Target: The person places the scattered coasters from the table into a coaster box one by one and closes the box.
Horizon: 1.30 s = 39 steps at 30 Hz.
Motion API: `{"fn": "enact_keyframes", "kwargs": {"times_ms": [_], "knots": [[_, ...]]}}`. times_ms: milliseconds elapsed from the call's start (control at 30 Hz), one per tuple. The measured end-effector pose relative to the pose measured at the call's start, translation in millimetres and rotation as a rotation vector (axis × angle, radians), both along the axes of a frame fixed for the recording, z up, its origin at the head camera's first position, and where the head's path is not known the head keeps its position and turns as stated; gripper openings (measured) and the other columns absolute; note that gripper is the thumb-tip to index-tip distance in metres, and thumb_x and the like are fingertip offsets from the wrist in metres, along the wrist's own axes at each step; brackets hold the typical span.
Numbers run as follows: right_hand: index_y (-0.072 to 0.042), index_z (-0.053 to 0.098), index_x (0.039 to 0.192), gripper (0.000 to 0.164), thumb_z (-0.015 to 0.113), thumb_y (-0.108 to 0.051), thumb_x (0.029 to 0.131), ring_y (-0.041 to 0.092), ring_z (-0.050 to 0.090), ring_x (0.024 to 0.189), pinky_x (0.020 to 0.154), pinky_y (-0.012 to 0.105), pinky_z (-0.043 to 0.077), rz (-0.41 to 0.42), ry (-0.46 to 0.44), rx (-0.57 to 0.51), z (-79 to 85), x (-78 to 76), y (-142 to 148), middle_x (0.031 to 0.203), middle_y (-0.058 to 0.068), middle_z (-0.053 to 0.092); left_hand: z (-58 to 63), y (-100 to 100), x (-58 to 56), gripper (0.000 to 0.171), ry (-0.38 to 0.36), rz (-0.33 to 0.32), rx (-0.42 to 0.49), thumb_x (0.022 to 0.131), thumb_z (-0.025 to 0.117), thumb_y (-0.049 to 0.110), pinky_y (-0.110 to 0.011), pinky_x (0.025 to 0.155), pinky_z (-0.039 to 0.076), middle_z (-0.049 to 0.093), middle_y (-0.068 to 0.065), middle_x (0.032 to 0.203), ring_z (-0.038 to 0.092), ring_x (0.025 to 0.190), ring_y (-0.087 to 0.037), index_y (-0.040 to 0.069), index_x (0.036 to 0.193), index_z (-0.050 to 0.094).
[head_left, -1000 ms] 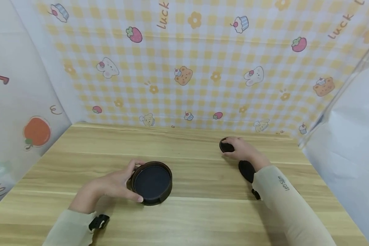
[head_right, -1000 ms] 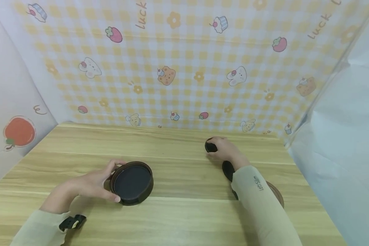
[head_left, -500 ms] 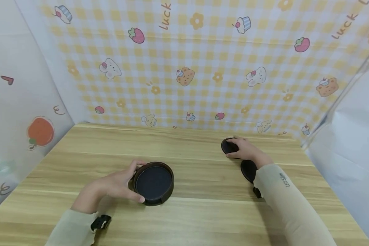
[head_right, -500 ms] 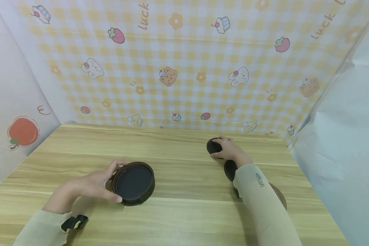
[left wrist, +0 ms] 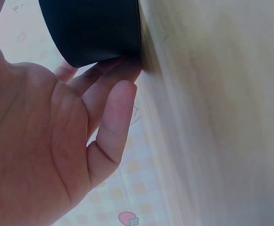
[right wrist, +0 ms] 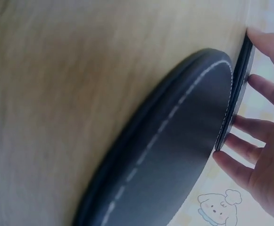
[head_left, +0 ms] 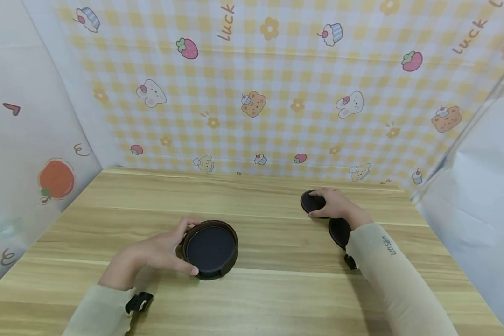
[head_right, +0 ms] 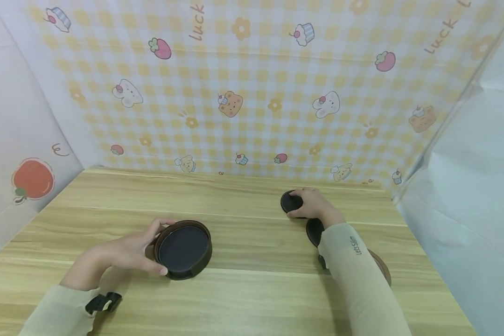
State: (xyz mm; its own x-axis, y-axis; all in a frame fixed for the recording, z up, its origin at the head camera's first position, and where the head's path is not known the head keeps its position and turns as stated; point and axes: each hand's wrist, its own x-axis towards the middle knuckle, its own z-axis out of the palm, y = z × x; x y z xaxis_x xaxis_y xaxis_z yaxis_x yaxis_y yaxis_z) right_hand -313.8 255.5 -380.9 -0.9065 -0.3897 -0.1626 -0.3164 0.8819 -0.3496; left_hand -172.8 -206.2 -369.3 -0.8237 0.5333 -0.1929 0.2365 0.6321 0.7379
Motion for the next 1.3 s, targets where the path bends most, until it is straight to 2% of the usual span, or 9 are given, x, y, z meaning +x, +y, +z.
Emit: {"fn": "enact_keyframes", "kwargs": {"times_ms": [300,500,567,733,1033,1300], "knots": [[-0.008,0.052,0.143,0.073,0.075,-0.046,0.085,0.052,0.037,0.138,0.109,0.064,0.033,0.048,0.018,-0.002,3.4,4.0,-5.6,0.147,0.025,0.049,0.0,0.4,-0.6,0.102,-0.006,-0.012,0.007,0.074,0.087,0.039,-0.061,0.103,0.037,0.046,-0.022,0.146,0.045,0.135,-0.043,0.014,0.145,0.019],[-0.007,0.053,0.142,0.072,0.075,-0.045,0.085,0.049,0.04,0.137,0.112,0.067,0.027,0.078,0.029,0.008,4.6,6.7,-12.6,0.146,0.024,0.05,-2.3,-0.2,-2.3,0.102,-0.01,-0.017,0.026,0.074,0.087,0.038,-0.061,0.105,0.036,0.046,-0.021,0.146,0.043,0.136,-0.042,0.013,0.145,0.018],[-0.008,0.053,0.142,0.072,0.075,-0.045,0.084,0.048,0.043,0.136,0.112,0.066,0.028,0.085,0.036,0.019,4.1,7.4,-15.5,0.146,0.022,0.051,-2.4,-0.7,-2.2,0.102,-0.014,-0.018,0.025,0.074,0.087,0.038,-0.062,0.105,0.036,0.046,-0.021,0.146,0.042,0.137,-0.043,0.013,0.145,0.018],[-0.013,0.053,0.143,0.072,0.076,-0.048,0.083,0.05,0.039,0.137,0.108,0.062,0.036,0.093,0.035,0.025,8.4,10.9,-26.0,0.149,0.02,0.048,-1.5,-1.5,-1.4,0.103,-0.021,-0.006,0.016,0.074,0.087,0.039,-0.063,0.104,0.036,0.045,-0.022,0.147,0.042,0.137,-0.045,0.014,0.146,0.018],[-0.018,0.054,0.143,0.071,0.076,-0.049,0.083,0.049,0.038,0.138,0.108,0.061,0.037,0.123,0.051,0.045,16.9,21.4,-48.8,0.151,0.02,0.045,0.1,-0.9,-1.1,0.103,-0.011,-0.01,0.002,0.073,0.087,0.04,-0.061,0.103,0.037,0.046,-0.02,0.146,0.045,0.135,-0.042,0.014,0.145,0.019],[-0.02,0.054,0.142,0.07,0.076,-0.048,0.082,0.049,0.04,0.136,0.104,0.059,0.04,0.191,0.082,0.039,21.1,28.9,-67.9,0.153,0.022,0.043,-1.0,-1.3,-2.0,0.103,-0.008,-0.011,0.0,0.073,0.087,0.04,-0.06,0.103,0.038,0.046,-0.018,0.145,0.046,0.133,-0.04,0.013,0.144,0.019]]}}
